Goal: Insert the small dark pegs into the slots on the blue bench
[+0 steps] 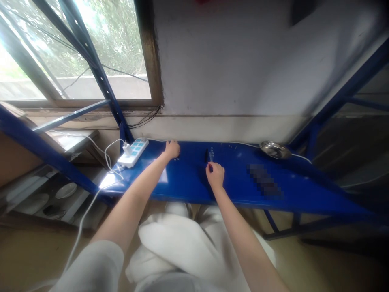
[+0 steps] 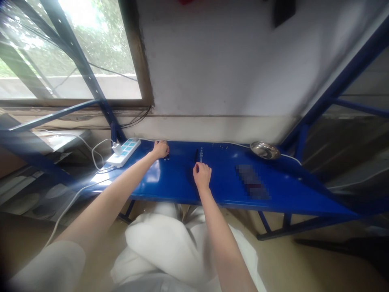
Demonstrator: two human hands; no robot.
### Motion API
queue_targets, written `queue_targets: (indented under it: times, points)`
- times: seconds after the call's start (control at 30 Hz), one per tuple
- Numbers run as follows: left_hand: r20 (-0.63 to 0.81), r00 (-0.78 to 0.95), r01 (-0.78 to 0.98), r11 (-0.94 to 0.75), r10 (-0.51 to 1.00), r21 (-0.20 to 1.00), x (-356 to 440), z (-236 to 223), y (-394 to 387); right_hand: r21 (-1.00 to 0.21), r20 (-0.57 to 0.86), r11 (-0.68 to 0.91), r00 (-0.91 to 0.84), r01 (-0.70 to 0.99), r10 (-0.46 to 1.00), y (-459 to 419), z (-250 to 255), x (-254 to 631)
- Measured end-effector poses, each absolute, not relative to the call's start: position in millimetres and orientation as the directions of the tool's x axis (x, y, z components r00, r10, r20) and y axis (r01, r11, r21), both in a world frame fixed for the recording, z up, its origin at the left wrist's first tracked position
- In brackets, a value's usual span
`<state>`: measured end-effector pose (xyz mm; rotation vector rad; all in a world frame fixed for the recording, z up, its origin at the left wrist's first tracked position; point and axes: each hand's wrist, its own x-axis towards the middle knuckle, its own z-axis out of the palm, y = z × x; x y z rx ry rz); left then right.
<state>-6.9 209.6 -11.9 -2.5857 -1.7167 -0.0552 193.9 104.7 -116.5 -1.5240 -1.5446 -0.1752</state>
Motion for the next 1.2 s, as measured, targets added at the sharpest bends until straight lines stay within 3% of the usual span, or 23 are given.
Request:
queue_targets:
  times: [0.8, 1.0, 1.1, 1.2]
  points:
    - [0.047, 0.37, 0.929, -0.369, 0.928, -0.026, -4.3, -8.2, 207.8, -0.548, 0.64, 0.199, 0.254, 0.813, 0.725, 106.1, -119.4, 195.8]
    - [0.239, 0.594, 0.782, -0.621, 0.768, 0.054, 27.6, -11.5, 186.4, -0.527, 0.645, 0.167, 0.264, 0.833, 0.717, 108.5, -121.3, 197.2]
    - [0.192, 0.7, 0.694, -0.719, 0.688, 0.045, 49.1, -26.3, 168.5, -0.506, 0.655, 0.141, 0.273, 0.851, 0.704, 110.4, -123.9, 198.1]
    - [0.105, 0.682, 0.721, -0.69, 0.724, 0.072, 65.8, -45.9, 155.7, -0.492, 0.659, 0.114, 0.284, 0.863, 0.696, 112.5, -127.1, 199.0]
